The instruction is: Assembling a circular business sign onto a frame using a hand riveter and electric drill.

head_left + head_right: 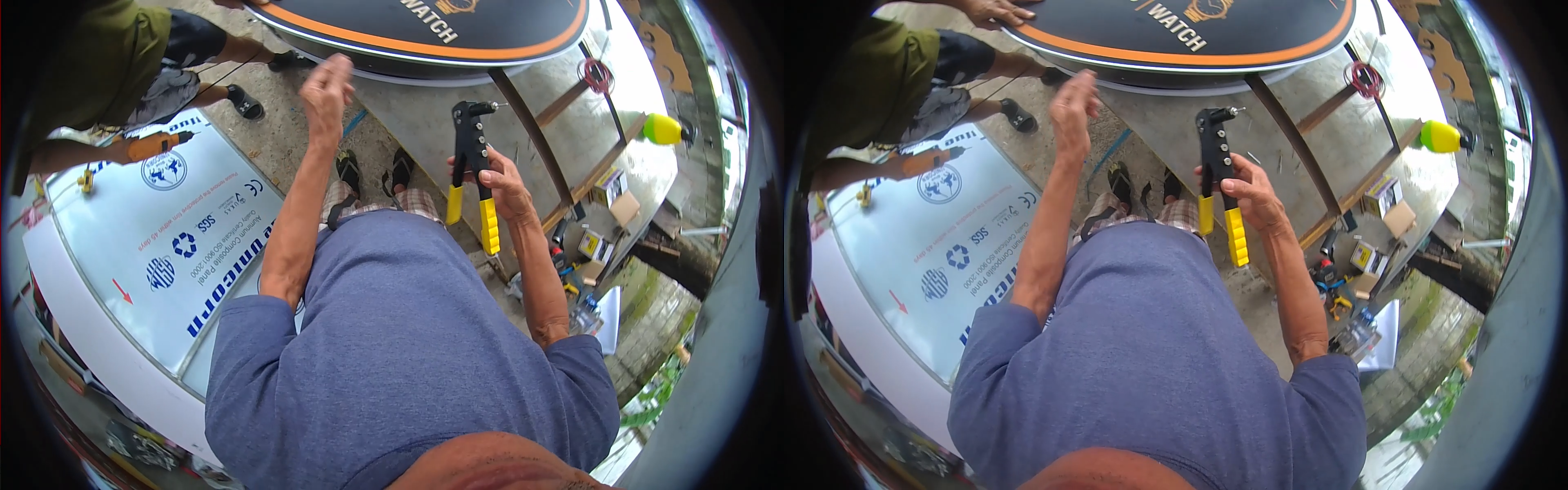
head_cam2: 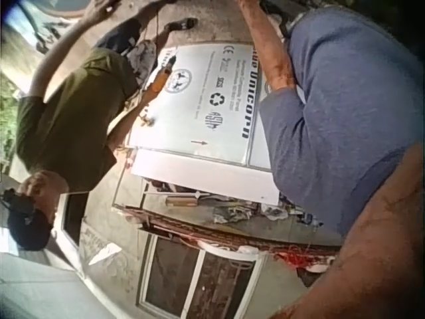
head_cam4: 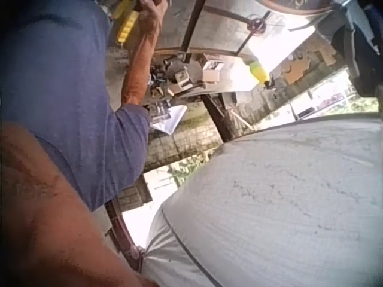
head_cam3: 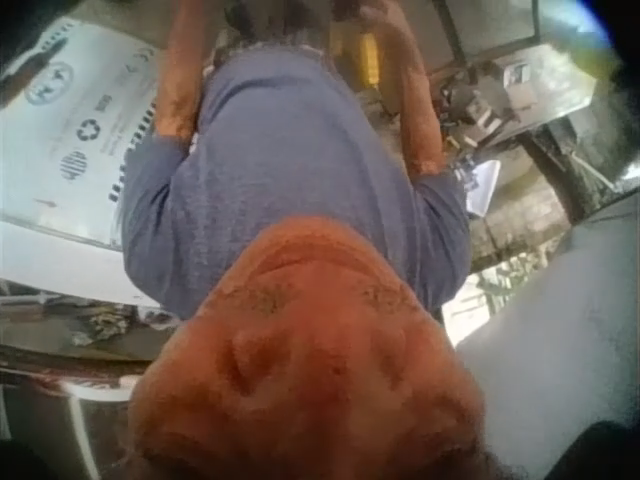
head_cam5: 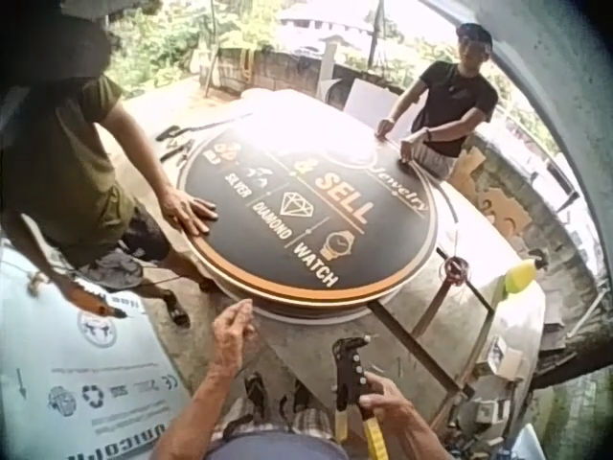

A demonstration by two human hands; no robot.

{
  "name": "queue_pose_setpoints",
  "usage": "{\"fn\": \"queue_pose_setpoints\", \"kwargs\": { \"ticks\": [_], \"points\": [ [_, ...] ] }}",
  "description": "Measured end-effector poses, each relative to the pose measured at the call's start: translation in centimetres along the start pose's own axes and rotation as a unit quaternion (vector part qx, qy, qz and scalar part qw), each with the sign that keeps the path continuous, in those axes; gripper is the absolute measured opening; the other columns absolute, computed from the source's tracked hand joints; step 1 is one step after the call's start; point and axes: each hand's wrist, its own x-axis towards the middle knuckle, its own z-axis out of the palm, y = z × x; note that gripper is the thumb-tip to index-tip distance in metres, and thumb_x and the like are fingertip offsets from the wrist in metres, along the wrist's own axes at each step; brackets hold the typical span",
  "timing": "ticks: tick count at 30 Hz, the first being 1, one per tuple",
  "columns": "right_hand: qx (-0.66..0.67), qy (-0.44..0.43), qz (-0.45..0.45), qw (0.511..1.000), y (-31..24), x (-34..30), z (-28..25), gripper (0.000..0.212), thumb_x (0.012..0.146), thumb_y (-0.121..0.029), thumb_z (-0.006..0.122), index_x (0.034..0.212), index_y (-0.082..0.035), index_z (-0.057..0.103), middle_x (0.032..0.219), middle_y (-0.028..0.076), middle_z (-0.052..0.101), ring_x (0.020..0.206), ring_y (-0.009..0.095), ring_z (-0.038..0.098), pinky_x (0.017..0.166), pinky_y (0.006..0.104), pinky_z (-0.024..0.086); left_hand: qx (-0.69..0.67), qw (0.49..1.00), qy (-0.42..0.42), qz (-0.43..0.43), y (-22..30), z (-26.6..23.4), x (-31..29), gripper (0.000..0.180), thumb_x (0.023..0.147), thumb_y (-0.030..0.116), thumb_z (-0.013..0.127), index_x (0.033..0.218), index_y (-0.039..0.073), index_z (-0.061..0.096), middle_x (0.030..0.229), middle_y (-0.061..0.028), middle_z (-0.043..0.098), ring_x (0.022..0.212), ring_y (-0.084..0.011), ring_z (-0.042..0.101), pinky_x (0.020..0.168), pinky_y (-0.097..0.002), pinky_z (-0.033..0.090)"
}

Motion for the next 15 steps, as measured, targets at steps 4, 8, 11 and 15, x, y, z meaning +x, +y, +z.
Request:
{"fn": "queue_pose_setpoints", "kwargs": {
  "ticks": [4,8,11,15],
  "points": [
    [0.122,-0.160,0.050,0.978,-0.6,4.8,2.9,0.082,0.074,-0.046,0.076,0.134,0.006,0.052,0.121,0.024,0.064,0.107,0.034,0.066,0.102,0.0477,0.048,-0.194,0.905,-0.358,-0.122,0.3,-0.3,-6.0,0.083,0.086,0.060,0.070,0.141,0.000,0.053,0.132,-0.0149,0.061,0.121,-0.0236,0.060,0.096,-0.0350,0.049],
    [0.213,-0.292,0.123,0.924,0.8,10.3,6.0,0.081,0.081,-0.047,0.071,0.137,0.007,0.048,0.128,0.029,0.060,0.113,0.040,0.062,0.107,0.0530,0.041,-0.274,0.896,-0.333,-0.102,0.6,-0.9,-7.2,0.096,0.083,0.065,0.070,0.144,-0.003,0.044,0.136,-0.0194,0.059,0.133,-0.0323,0.053,0.107,-0.0442,0.048],
    [0.249,-0.317,0.174,0.899,2.7,12.9,9.0,0.075,0.088,-0.047,0.065,0.136,0.007,0.049,0.131,0.032,0.058,0.121,0.044,0.057,0.108,0.0528,0.038,-0.357,0.889,-0.268,-0.105,0.9,-2.7,-6.8,0.086,0.088,0.062,0.066,0.140,-0.003,0.047,0.128,-0.0206,0.063,0.134,-0.0338,0.051,0.103,-0.0434,0.052],
    [0.221,-0.347,0.217,0.885,3.1,15.3,12.1,0.071,0.089,-0.045,0.065,0.138,0.003,0.049,0.131,0.033,0.058,0.120,0.047,0.058,0.109,0.0538,0.040,-0.436,0.874,-0.193,-0.092,0.5,-5.0,-6.1,0.056,0.100,0.050,0.055,0.119,-0.002,0.061,0.108,-0.0194,0.070,0.130,-0.0349,0.054,0.097,-0.0402,0.057]
  ]
}}
